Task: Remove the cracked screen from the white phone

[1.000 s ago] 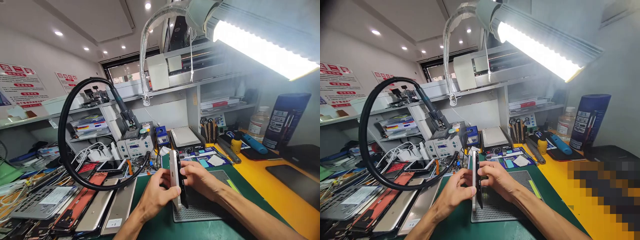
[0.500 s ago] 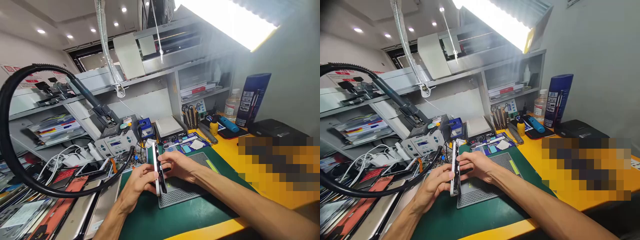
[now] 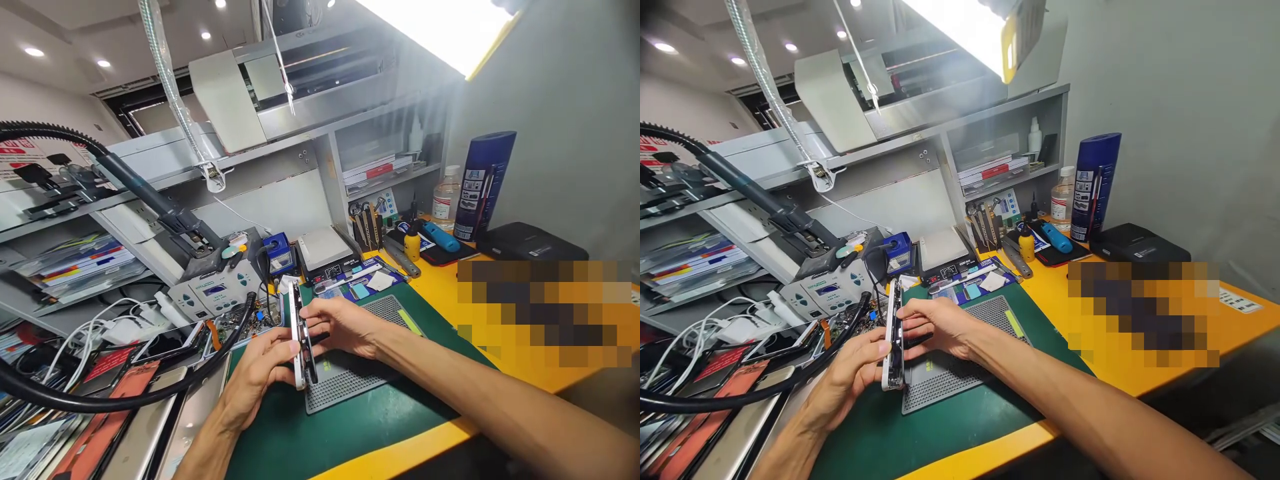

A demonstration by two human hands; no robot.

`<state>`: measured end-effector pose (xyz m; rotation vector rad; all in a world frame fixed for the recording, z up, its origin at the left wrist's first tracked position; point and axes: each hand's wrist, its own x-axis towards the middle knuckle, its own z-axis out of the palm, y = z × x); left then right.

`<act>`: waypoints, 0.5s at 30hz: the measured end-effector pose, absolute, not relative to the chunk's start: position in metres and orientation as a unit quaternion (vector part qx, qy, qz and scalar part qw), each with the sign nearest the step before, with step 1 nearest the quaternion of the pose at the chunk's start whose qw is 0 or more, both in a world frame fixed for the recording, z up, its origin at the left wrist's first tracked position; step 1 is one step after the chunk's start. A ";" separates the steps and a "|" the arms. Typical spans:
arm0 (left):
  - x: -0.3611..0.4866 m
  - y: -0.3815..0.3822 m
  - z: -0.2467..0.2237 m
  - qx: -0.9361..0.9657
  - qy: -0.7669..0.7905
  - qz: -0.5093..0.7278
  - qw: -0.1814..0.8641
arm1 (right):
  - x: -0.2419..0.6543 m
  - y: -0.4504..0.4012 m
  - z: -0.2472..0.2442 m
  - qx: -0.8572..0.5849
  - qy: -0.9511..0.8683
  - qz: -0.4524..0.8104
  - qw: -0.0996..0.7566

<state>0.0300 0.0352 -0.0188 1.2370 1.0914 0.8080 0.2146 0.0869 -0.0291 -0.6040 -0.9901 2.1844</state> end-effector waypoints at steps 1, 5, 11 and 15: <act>0.030 0.035 -0.019 0.538 0.472 0.348 0.606 | 0.215 0.087 -0.029 -0.232 -0.381 0.833 0.329; 0.032 0.033 -0.018 0.543 0.484 0.349 0.591 | 0.215 0.087 -0.028 -0.246 -0.400 0.814 0.342; 0.024 0.035 -0.019 0.601 0.430 0.361 0.569 | 0.216 0.083 -0.029 -0.253 -0.464 0.754 0.391; 0.016 0.034 -0.021 0.633 0.360 0.366 0.580 | 0.218 0.070 -0.025 -0.223 -0.554 0.686 0.416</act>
